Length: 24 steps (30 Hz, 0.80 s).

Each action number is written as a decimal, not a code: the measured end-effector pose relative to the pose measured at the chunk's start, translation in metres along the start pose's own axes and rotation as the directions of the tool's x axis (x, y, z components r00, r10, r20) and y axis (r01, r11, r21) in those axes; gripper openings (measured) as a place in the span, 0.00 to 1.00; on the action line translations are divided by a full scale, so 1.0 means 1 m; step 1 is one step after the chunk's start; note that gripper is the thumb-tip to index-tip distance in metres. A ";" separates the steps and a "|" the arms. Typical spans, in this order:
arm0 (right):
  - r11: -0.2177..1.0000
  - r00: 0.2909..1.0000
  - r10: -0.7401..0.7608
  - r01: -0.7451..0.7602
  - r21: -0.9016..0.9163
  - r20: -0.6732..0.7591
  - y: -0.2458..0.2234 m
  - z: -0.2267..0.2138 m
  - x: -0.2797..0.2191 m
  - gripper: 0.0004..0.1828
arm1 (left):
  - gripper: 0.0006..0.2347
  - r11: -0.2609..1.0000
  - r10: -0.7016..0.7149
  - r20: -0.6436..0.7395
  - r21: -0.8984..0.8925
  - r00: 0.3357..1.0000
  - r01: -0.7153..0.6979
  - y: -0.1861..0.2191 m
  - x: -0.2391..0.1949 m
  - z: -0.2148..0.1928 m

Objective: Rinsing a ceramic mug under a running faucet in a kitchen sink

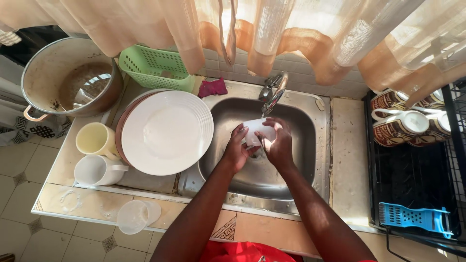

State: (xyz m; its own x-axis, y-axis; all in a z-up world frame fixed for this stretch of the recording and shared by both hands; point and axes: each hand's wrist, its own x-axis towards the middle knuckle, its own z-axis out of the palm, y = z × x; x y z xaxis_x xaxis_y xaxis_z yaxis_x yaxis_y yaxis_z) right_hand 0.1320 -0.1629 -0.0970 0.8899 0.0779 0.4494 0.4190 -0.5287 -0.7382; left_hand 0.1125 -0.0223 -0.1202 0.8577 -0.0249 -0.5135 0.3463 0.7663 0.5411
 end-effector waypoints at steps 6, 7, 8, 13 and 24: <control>0.963 0.997 -0.008 0.027 0.269 -0.072 -0.009 -0.013 0.008 0.17 | 0.22 0.980 -0.123 -0.088 -0.170 0.988 0.107 -0.002 0.019 0.015; 0.962 0.997 -0.015 0.033 0.272 -0.069 -0.006 -0.009 0.009 0.17 | 0.22 0.980 -0.116 -0.088 -0.173 0.989 0.100 -0.002 0.025 0.012; 0.952 0.997 0.000 0.023 0.306 -0.076 -0.004 -0.006 0.010 0.16 | 0.23 0.971 -0.148 -0.068 -0.198 0.987 0.132 -0.001 0.031 0.010; 0.993 0.996 -0.030 0.039 0.111 -0.086 0.006 0.002 0.024 0.22 | 0.24 0.920 -0.218 0.002 -0.332 0.976 0.206 -0.009 0.047 0.001; 0.953 0.906 0.285 -0.304 0.011 0.314 -0.050 -0.003 0.060 0.44 | 0.28 0.833 -0.324 0.309 -0.355 0.894 0.424 -0.028 0.048 -0.019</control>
State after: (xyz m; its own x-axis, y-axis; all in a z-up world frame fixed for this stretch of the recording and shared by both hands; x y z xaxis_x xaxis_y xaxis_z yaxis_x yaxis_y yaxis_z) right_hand 0.1642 -0.1341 -0.0320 0.9820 0.1850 0.0386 0.1309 -0.5184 -0.8451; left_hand 0.1370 -0.0331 -0.1730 0.7725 -0.4688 -0.4283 0.5176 0.8556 -0.0031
